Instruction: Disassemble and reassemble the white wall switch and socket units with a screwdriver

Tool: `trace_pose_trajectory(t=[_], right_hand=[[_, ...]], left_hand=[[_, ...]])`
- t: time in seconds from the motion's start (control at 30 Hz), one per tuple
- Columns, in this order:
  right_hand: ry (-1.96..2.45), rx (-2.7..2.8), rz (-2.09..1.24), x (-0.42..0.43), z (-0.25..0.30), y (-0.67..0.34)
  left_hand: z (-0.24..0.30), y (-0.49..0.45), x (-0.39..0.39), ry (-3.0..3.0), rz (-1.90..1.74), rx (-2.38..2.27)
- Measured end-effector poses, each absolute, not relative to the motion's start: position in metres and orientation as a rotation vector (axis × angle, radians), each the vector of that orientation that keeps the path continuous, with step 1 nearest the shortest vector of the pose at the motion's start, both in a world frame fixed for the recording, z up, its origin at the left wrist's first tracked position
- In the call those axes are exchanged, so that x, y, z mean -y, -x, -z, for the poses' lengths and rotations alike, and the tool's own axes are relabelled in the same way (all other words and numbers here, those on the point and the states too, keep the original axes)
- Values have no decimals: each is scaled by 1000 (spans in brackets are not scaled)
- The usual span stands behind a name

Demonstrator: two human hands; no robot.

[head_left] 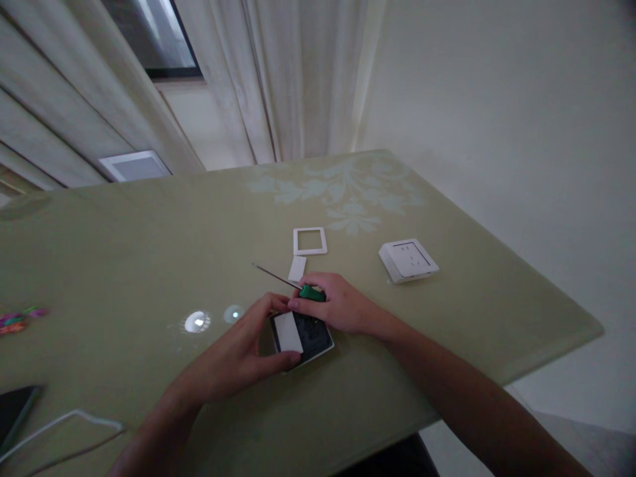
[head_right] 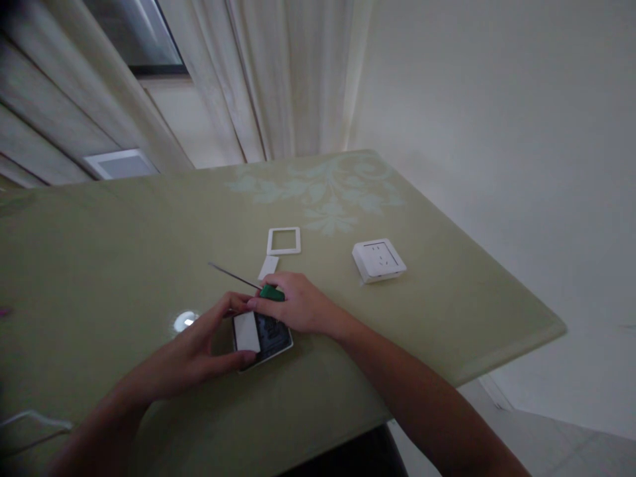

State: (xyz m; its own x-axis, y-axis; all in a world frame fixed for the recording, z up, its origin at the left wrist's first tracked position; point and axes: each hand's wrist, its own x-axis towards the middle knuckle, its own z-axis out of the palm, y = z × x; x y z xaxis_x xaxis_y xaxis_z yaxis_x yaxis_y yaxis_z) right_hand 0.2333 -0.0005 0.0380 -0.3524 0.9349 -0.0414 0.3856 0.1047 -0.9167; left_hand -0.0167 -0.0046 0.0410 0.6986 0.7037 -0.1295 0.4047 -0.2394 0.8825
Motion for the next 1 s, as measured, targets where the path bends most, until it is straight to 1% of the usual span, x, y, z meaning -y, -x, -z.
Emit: trace_pose_trajectory(t=[0.17, 0.4, 0.67, 0.87, 1.0], right_hand=[[1276, 1786, -1243, 0, -37, -234], [1278, 1786, -1250, 0, -37, -233], [1276, 1772, -1259, 0, -36, -233], [1283, 1779, -1259, 0, -37, -233], [1280, 1789, -1258, -1, -37, -233]], left_hand=[[-42, 17, 2, -1832, -310, -819], [-32, 12, -3, -1772, -523, -832], [-29, 7, -4, -1774, -562, -945], [-30, 10, -3, -1780, -527, -934], [-37, 21, -1, -1937, -431, -884]])
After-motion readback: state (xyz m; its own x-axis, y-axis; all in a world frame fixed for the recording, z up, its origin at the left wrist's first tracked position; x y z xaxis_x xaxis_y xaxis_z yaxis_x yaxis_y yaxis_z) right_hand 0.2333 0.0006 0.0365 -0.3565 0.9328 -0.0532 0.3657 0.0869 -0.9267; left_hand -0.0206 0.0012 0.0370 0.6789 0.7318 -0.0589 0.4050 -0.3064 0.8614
